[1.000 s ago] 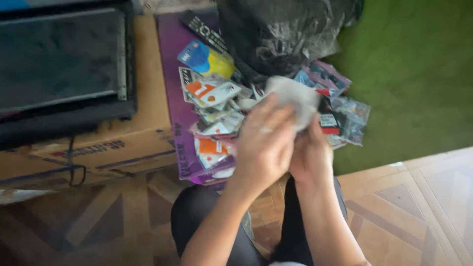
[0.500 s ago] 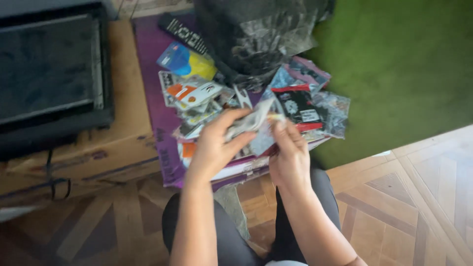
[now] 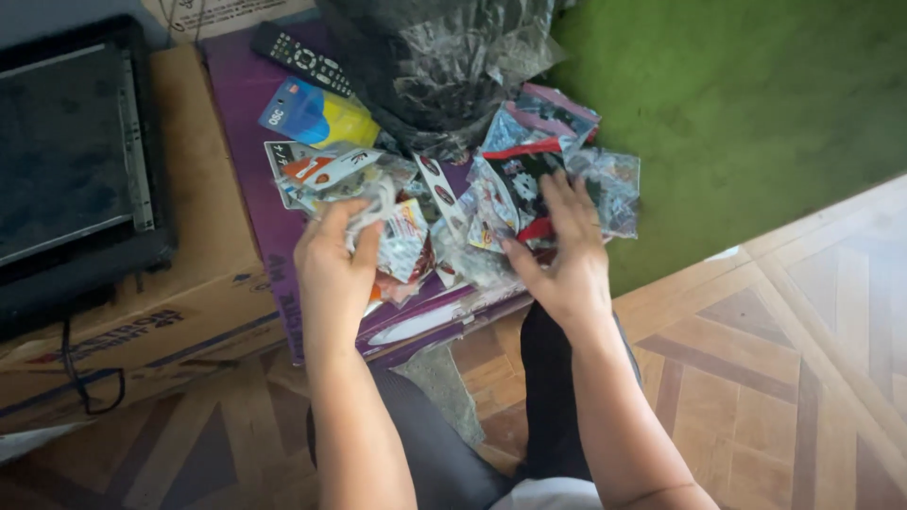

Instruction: The person sits on the floor and sorts through a pile of small plastic bags containing various items. They pick up individual bags, open them, and place the contents or the bags themselves into different piles on a purple box.

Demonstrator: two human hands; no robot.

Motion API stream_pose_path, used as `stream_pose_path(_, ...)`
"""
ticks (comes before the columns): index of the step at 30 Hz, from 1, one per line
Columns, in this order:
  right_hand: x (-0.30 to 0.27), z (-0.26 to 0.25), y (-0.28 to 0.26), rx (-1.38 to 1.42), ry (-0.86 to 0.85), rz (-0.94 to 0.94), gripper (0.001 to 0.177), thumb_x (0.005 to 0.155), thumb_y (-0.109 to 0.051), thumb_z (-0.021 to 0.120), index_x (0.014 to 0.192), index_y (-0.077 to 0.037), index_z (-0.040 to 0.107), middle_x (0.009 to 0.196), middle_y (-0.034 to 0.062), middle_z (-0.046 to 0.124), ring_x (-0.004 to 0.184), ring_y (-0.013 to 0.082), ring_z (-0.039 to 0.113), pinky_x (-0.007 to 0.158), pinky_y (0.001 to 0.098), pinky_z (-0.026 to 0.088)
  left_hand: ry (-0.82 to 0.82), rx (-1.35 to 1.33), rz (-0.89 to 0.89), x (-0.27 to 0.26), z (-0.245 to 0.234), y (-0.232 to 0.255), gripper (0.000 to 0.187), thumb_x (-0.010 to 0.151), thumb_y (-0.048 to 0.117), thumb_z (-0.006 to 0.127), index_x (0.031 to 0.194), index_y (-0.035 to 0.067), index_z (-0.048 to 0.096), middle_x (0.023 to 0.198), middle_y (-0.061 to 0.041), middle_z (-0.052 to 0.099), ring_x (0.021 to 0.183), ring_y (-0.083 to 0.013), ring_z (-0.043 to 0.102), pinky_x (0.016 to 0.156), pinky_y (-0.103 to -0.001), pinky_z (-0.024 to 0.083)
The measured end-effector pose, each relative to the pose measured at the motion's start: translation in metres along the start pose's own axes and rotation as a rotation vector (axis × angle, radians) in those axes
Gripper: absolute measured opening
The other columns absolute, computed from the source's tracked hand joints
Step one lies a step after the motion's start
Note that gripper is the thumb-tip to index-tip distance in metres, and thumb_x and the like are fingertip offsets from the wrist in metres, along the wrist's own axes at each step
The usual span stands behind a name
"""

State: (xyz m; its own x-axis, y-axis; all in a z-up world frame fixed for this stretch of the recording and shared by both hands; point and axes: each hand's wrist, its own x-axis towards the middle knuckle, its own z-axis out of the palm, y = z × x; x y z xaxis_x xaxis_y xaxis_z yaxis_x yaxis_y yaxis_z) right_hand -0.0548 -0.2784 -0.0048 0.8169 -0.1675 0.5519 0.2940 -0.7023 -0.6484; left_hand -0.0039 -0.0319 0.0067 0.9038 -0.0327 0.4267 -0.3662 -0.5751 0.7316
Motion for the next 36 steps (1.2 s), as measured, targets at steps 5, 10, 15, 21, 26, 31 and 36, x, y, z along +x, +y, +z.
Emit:
stream_pose_path(5, -0.005, 0.008, 0.013, -0.107, 0.067, -0.151, 0.062, 0.086, -0.027, 0.085, 0.138, -0.001, 0.065, 0.143, 0.0215, 0.062, 0.135, 0.049, 0.053, 0.111, 0.0597, 0.041, 0.231, 0.054, 0.097, 0.003, 0.002, -0.003, 0.013, 0.094, 0.008, 0.074, 0.107, 0.008, 0.073, 0.096, -0.015, 0.067, 0.094, -0.0391, 0.07, 0.084, -0.046, 0.055)
stream_pose_path(10, -0.004, 0.005, 0.013, -0.023, 0.153, -0.17, 0.019, 0.103, -0.012, 0.066, 0.117, -0.002, 0.074, 0.122, 0.0172, 0.074, 0.12, 0.0425, 0.066, 0.104, 0.0502, 0.049, 0.325, 0.021, 0.114, 0.001, -0.003, 0.01, 0.014, 0.095, 0.008, 0.075, 0.109, 0.007, 0.073, 0.094, -0.014, 0.066, 0.093, -0.0398, 0.069, 0.083, -0.045, 0.056)
stream_pose_path(15, -0.012, 0.009, 0.02, 0.078, 0.292, -0.065, 0.024, 0.108, -0.007, 0.059, 0.089, -0.003, 0.074, 0.108, 0.0168, 0.078, 0.106, 0.0357, 0.075, 0.091, 0.0437, 0.059, 0.37, -0.107, 0.214, 0.002, 0.021, 0.014, 0.008, 0.098, 0.009, 0.074, 0.105, 0.007, 0.074, 0.091, -0.013, 0.067, 0.086, -0.0369, 0.069, 0.077, -0.044, 0.054)
stream_pose_path(21, -0.028, 0.014, 0.013, 1.059, 0.584, 0.387, 0.017, 0.108, -0.011, 0.057, 0.095, 0.0, 0.063, 0.073, 0.0159, 0.067, 0.068, 0.0304, 0.076, 0.063, 0.0463, 0.069, 0.339, -0.302, 0.359, -0.016, 0.067, 0.074, 0.019, 0.103, 0.016, 0.058, 0.115, 0.005, 0.07, 0.109, -0.014, 0.07, 0.106, -0.0317, 0.068, 0.098, -0.044, 0.055)
stream_pose_path(26, -0.038, 0.028, -0.006, 1.105, 0.523, 0.428, 0.019, 0.106, -0.014, 0.057, 0.094, 0.0, 0.063, 0.069, 0.0115, 0.064, 0.05, 0.0171, 0.07, 0.045, 0.0262, 0.059, 0.164, -0.291, 0.504, -0.03, 0.1, 0.086, 0.034, 0.109, 0.013, 0.05, 0.14, 0.007, 0.061, 0.147, -0.014, 0.059, 0.142, -0.0362, 0.055, 0.121, -0.046, 0.043)
stream_pose_path(31, -0.05, 0.018, 0.028, 1.237, 0.398, 0.389, 0.018, 0.106, -0.013, 0.057, 0.099, 0.003, 0.061, 0.078, 0.0218, 0.07, 0.068, 0.0289, 0.077, 0.059, 0.0337, 0.065, 0.069, -0.45, 0.283, -0.017, 0.072, 0.075, 0.031, 0.109, 0.008, 0.049, 0.137, 0.003, 0.059, 0.14, -0.022, 0.06, 0.135, -0.0368, 0.055, 0.118, -0.05, 0.043)
stream_pose_path(36, -0.032, 0.003, -0.005, 1.377, 0.405, 0.447, 0.014, 0.105, -0.01, 0.057, 0.098, 0.001, 0.062, 0.081, 0.0204, 0.07, 0.072, 0.0305, 0.078, 0.065, 0.0391, 0.068, 0.068, -0.904, -0.216, -0.013, 0.066, 0.048, 0.026, 0.105, 0.03, 0.062, 0.12, 0.011, 0.074, 0.098, 0.001, 0.072, 0.094, -0.0095, 0.059, 0.087, -0.032, 0.053)
